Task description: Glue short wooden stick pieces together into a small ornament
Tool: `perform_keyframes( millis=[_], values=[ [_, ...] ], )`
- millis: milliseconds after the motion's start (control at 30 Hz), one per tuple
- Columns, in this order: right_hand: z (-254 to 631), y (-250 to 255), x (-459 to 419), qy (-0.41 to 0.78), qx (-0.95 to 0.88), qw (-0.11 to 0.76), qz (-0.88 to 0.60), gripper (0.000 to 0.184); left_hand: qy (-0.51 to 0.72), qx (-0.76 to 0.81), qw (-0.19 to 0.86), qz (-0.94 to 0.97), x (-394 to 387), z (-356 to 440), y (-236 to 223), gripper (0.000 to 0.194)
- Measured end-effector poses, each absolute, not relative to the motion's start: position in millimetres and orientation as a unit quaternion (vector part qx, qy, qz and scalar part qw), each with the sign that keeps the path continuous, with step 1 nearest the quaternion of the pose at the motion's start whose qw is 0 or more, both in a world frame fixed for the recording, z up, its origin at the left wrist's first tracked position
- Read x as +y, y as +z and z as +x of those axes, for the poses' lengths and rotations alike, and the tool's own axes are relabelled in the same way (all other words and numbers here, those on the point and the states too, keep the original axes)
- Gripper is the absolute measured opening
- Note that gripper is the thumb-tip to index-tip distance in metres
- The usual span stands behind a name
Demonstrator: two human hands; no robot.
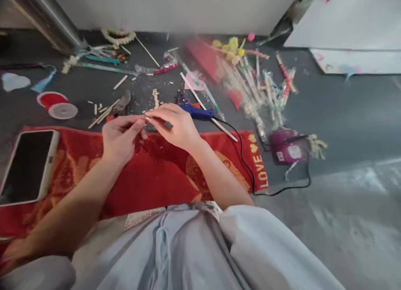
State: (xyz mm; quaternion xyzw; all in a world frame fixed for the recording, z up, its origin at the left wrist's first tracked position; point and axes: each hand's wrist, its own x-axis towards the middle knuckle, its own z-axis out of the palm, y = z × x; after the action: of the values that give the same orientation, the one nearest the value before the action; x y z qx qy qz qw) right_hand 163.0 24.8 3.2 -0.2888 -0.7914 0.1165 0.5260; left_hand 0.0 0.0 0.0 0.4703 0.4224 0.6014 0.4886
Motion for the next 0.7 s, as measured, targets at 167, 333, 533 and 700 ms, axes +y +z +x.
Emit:
perform_keyframes(
  millis=[167, 333, 533, 700],
  values=[
    [165.8, 3.4, 28.1, 0.074, -0.794, 0.528, -0.292, 0.014, 0.582, 0.401, 0.543, 0.454, -0.3, 2.8, 0.7, 0.018],
    [168.2, 4.8, 27.8, 0.097, -0.790, 0.527, -0.296, 0.013, 0.575, 0.392, 0.550, 0.462, 0.4, 2.5, 1.1, 0.018],
    [169.7, 4.8, 28.0, 0.156, -0.784, 0.511, -0.314, 0.012, 0.575, 0.401, 0.543, 0.462, 0.4, 3.8, 4.4, 0.017],
    [169.5, 5.3, 28.5, 0.190, -0.774, 0.511, -0.322, 0.012, 0.565, 0.412, 0.548, 0.458, 0.0, 3.7, 6.4, 0.016]
  ],
)
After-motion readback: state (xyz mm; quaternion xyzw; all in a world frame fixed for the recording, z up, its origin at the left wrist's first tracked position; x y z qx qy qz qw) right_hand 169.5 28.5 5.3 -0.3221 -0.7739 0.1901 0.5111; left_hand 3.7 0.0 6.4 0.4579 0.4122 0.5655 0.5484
